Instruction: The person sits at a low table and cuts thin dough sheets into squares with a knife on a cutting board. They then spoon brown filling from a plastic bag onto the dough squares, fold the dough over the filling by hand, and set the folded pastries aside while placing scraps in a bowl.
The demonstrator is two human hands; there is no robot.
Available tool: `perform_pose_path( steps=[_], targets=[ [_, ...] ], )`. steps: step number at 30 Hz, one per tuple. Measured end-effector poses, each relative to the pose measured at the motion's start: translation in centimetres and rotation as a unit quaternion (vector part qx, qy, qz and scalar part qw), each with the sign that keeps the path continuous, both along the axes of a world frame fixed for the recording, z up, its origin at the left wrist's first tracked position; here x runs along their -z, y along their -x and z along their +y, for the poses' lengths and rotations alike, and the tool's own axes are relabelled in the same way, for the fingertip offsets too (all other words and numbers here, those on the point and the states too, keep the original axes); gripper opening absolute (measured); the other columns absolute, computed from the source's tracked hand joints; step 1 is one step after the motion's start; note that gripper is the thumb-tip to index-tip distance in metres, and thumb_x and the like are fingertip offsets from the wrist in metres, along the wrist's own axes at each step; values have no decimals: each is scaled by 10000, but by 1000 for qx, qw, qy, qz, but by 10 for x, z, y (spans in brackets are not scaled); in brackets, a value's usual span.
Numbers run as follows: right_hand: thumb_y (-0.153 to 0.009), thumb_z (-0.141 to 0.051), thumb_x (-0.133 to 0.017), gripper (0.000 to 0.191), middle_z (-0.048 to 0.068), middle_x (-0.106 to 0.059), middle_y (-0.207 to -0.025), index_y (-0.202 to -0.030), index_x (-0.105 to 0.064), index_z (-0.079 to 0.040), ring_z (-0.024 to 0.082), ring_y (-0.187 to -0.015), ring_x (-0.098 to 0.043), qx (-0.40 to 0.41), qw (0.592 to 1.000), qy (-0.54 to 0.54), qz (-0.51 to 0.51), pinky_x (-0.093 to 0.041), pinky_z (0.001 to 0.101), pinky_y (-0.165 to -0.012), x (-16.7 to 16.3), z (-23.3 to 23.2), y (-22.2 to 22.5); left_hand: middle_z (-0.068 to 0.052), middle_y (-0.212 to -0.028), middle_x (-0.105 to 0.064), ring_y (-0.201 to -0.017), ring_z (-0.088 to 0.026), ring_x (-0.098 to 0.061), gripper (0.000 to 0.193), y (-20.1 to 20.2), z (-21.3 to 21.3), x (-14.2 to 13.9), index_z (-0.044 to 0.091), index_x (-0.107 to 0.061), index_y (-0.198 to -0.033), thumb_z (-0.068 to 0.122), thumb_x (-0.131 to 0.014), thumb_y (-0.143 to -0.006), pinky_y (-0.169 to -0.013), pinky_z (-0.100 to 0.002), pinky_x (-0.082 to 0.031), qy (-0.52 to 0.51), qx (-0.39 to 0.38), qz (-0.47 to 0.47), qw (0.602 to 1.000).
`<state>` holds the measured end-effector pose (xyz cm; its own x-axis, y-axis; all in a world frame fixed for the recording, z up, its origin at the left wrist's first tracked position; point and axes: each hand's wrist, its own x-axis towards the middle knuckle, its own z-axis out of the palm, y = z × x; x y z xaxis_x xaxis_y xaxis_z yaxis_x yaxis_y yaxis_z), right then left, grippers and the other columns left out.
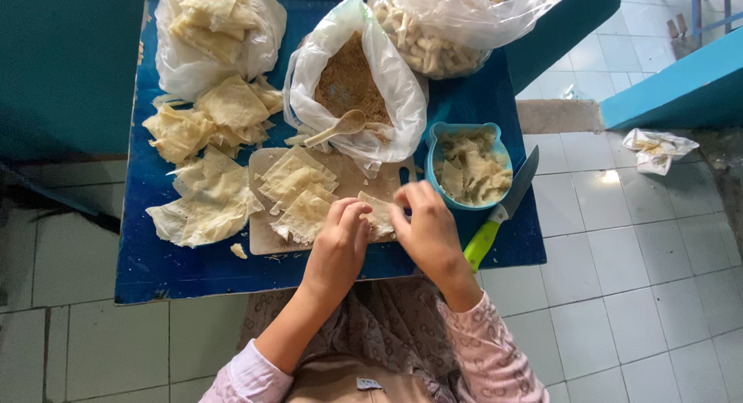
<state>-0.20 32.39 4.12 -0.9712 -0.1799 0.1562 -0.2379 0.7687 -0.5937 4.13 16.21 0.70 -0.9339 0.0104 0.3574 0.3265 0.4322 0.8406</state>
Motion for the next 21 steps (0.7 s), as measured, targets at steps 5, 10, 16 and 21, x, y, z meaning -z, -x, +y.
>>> perform_pose_path(
  steps=[5,10,16,21],
  targets=[
    [-860,-109,-739,150,134,-634,-891,-872,-610,-34,343,-867,-640,20,999,-17,-28,-500,439,-741,11,3,-12,-133,-1073,-687,-944,-333,-677,164,-6,5,4,51,-618,-1127,52,-637,-964,-776,-425,-560,84,-18,-34,996],
    [-928,-84,-703,114,76,-697,-865,-1000,-626,-41,165,-768,-670,92,965,197,-145,-550,304,-693,13,3,-11,-97,-996,-723,-945,-307,-677,164,-4,1,4,65,-648,-1095,107,-691,-942,-811,-430,-542,153,-55,42,986],
    [-897,38,-680,251,19,-710,-968,-1119,-584,-28,79,-898,-697,8,942,310,-130,-578,247,-824,22,-2,-12,-118,-1071,-681,-970,-338,-678,250,-2,-4,3,55,-620,-1133,132,-714,-914,-818,-443,-539,116,-51,6,992],
    [-860,67,-706,301,61,-635,-1029,-1123,-591,-21,133,-872,-669,-30,966,256,-34,-578,262,-800,26,-15,-12,-155,-1169,-637,-918,-356,-676,276,-1,-9,0,44,-619,-1156,118,-711,-906,-755,-450,-546,93,-38,-13,995]
  ],
)
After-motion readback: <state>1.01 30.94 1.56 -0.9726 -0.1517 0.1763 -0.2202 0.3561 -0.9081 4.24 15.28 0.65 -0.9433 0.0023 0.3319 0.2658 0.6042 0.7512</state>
